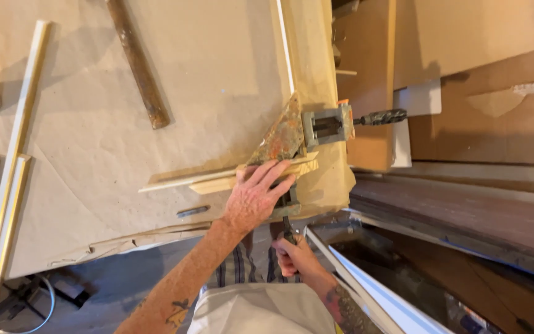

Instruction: The person is assembling a wooden frame by applying glue to thin wood strips, trimming them with a utility knife, and securing them in a corner clamp.

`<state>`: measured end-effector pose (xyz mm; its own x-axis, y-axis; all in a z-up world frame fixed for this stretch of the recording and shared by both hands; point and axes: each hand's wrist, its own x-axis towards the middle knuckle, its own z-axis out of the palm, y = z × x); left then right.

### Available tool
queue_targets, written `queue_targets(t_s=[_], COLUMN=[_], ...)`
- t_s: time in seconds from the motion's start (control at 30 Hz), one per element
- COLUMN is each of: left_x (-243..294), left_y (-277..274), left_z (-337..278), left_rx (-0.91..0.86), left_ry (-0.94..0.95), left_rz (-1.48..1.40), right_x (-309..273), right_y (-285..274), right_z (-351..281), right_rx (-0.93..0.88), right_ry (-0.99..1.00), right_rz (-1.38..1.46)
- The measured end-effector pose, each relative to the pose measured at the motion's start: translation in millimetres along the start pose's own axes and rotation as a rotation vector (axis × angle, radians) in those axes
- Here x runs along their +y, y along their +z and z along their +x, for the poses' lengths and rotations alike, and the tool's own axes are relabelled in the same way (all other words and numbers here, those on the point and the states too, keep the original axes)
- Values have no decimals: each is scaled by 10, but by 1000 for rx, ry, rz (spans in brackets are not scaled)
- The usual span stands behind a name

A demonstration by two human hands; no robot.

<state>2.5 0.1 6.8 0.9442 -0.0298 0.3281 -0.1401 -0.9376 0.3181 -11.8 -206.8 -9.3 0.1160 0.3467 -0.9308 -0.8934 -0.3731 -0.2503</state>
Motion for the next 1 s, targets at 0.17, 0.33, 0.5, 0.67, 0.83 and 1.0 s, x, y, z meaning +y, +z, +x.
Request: queue_targets(t_s=[0.17, 0.33, 0.5, 0.67, 0.83, 1.0], left_x=[15, 31, -167, -194, -290, -381], left_y=[-28, 21, 90, 54, 2, -133], left_z=[73, 303, 599, 729, 733, 853], left_rx=[46, 21, -147, -172, -163, -343], left_ry=[-22, -36, 83, 98, 135, 265], left_rz=[-4, 68, 45, 78, 30, 81], right_x=[-507, -1506, -2859, -3571, -3793, -3864], right_y=[219, -4, -165, -165, -72, 93], right_z=[-434, -1005, -401, 796, 1161, 868], right_rx=[-31, -80, 295, 134, 28, 21], right_ry=[-89, 1, -966, -896, -815, -621], right_rz=[-266, -1367, -990, -834, -567, -655])
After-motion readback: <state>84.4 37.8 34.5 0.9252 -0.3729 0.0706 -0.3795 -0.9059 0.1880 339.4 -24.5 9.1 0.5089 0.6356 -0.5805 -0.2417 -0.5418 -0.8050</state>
